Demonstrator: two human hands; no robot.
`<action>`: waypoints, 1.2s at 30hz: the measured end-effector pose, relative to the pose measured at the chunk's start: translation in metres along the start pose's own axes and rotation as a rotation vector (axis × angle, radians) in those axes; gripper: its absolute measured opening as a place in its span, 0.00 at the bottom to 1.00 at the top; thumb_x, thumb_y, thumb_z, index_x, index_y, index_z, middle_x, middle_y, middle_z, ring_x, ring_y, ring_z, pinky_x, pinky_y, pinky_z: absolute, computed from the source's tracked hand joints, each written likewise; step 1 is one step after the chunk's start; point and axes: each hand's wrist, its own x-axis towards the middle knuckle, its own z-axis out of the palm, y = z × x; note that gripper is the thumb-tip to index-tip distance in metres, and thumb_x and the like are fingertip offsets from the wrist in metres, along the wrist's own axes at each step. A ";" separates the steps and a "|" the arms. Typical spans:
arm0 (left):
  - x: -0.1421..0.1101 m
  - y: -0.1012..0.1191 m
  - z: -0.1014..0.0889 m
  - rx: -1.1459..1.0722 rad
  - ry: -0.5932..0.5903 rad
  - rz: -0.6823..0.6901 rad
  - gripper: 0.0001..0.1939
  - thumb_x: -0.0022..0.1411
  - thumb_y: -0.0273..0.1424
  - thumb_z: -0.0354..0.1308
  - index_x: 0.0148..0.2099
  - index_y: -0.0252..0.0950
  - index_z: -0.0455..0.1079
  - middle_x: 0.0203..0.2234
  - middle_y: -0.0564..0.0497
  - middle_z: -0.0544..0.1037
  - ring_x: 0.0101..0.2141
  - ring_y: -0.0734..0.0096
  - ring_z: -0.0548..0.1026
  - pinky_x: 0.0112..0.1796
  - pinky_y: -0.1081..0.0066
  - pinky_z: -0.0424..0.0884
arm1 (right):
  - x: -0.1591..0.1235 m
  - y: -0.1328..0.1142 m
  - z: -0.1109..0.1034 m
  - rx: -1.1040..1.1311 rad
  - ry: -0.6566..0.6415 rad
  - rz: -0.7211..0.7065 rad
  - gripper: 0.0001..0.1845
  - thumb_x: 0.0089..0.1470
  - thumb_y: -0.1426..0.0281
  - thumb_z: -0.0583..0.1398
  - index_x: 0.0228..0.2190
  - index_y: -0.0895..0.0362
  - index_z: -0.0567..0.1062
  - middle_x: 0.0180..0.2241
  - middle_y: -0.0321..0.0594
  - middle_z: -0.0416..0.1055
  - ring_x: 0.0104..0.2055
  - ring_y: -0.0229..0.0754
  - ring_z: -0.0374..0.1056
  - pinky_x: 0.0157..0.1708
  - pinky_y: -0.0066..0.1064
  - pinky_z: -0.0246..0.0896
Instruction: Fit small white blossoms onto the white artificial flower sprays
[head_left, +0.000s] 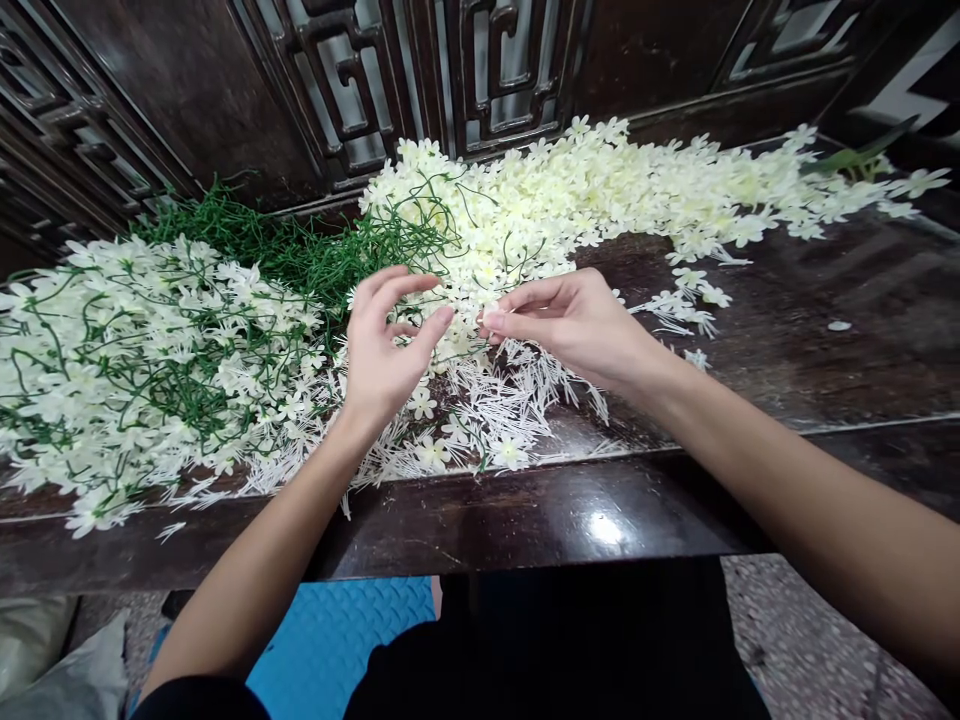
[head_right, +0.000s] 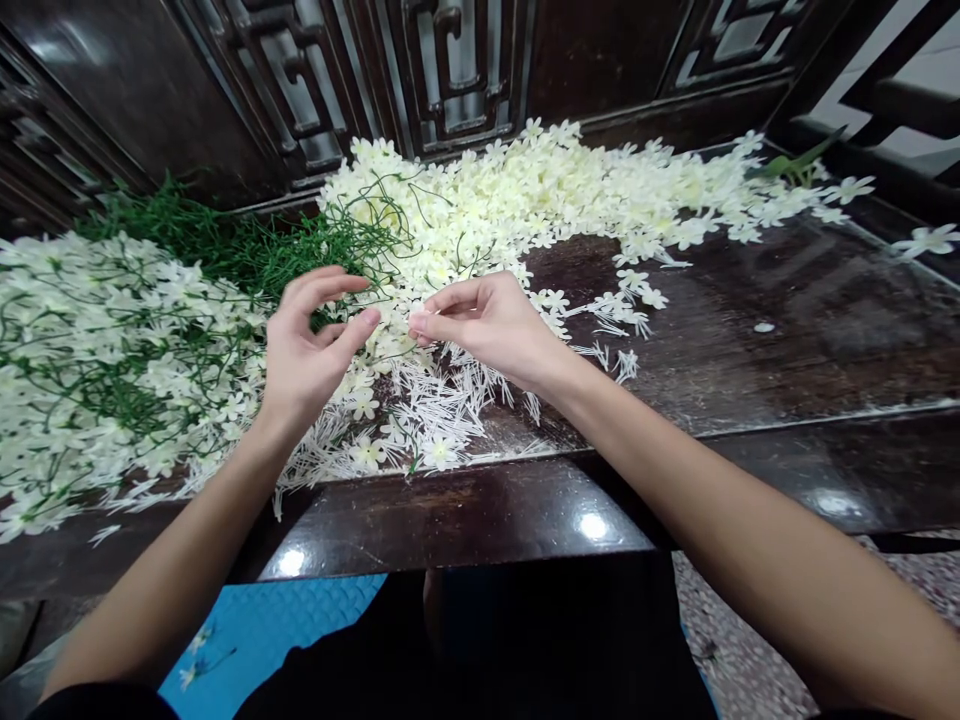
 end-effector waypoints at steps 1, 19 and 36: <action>-0.001 0.001 0.000 0.062 0.039 0.071 0.13 0.52 0.31 0.67 0.42 0.38 0.75 0.49 0.45 0.72 0.51 0.58 0.70 0.33 0.71 0.77 | 0.000 0.000 0.000 0.005 0.007 -0.006 0.05 0.43 0.67 0.71 0.24 0.54 0.81 0.26 0.37 0.78 0.31 0.40 0.74 0.41 0.37 0.70; -0.006 0.004 0.002 0.045 -0.160 0.225 0.04 0.59 0.28 0.61 0.36 0.37 0.78 0.33 0.49 0.82 0.34 0.69 0.77 0.38 0.66 0.75 | -0.005 -0.015 0.001 -0.183 0.062 -0.096 0.09 0.48 0.63 0.68 0.28 0.55 0.79 0.26 0.39 0.77 0.26 0.40 0.72 0.30 0.37 0.72; -0.007 0.005 0.001 -0.029 -0.301 0.093 0.08 0.65 0.31 0.55 0.35 0.36 0.73 0.25 0.51 0.77 0.20 0.77 0.65 0.21 0.74 0.58 | -0.009 -0.013 0.005 -0.203 -0.023 -0.168 0.04 0.49 0.67 0.68 0.28 0.54 0.81 0.29 0.39 0.79 0.33 0.45 0.78 0.36 0.37 0.78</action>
